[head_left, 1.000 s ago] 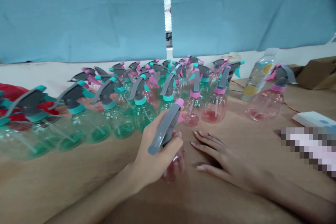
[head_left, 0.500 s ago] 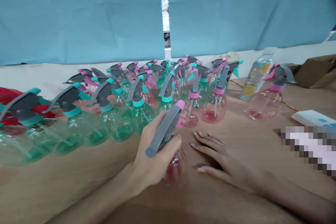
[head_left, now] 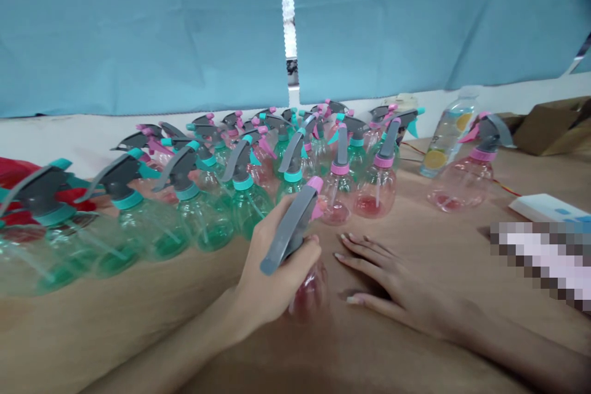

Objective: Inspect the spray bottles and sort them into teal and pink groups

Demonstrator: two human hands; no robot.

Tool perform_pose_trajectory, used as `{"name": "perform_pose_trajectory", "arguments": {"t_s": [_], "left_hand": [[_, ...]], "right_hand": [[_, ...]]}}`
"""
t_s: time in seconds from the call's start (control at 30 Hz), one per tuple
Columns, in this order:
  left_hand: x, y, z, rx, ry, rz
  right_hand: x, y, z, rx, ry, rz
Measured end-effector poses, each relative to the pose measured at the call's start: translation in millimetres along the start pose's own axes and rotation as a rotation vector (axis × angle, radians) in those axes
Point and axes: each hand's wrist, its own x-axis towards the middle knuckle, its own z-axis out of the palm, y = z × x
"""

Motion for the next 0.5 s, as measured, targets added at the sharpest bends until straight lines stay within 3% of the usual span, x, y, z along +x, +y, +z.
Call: {"name": "perform_pose_trajectory", "arguments": {"t_s": [0.17,0.37,0.5], "left_hand": [[1,-6,7.3,-0.033,-0.042,0.043],[8,-6,21.5,-0.135,-0.037,0.174],[14,-4,40.7,-0.163,-0.062,0.125]], "right_hand": [[3,0,-1,0.011,-0.014,0.005],[5,-14,-16,0.163,0.086,0.081],[1,-22,-34,0.276,0.132,0.105]]}}
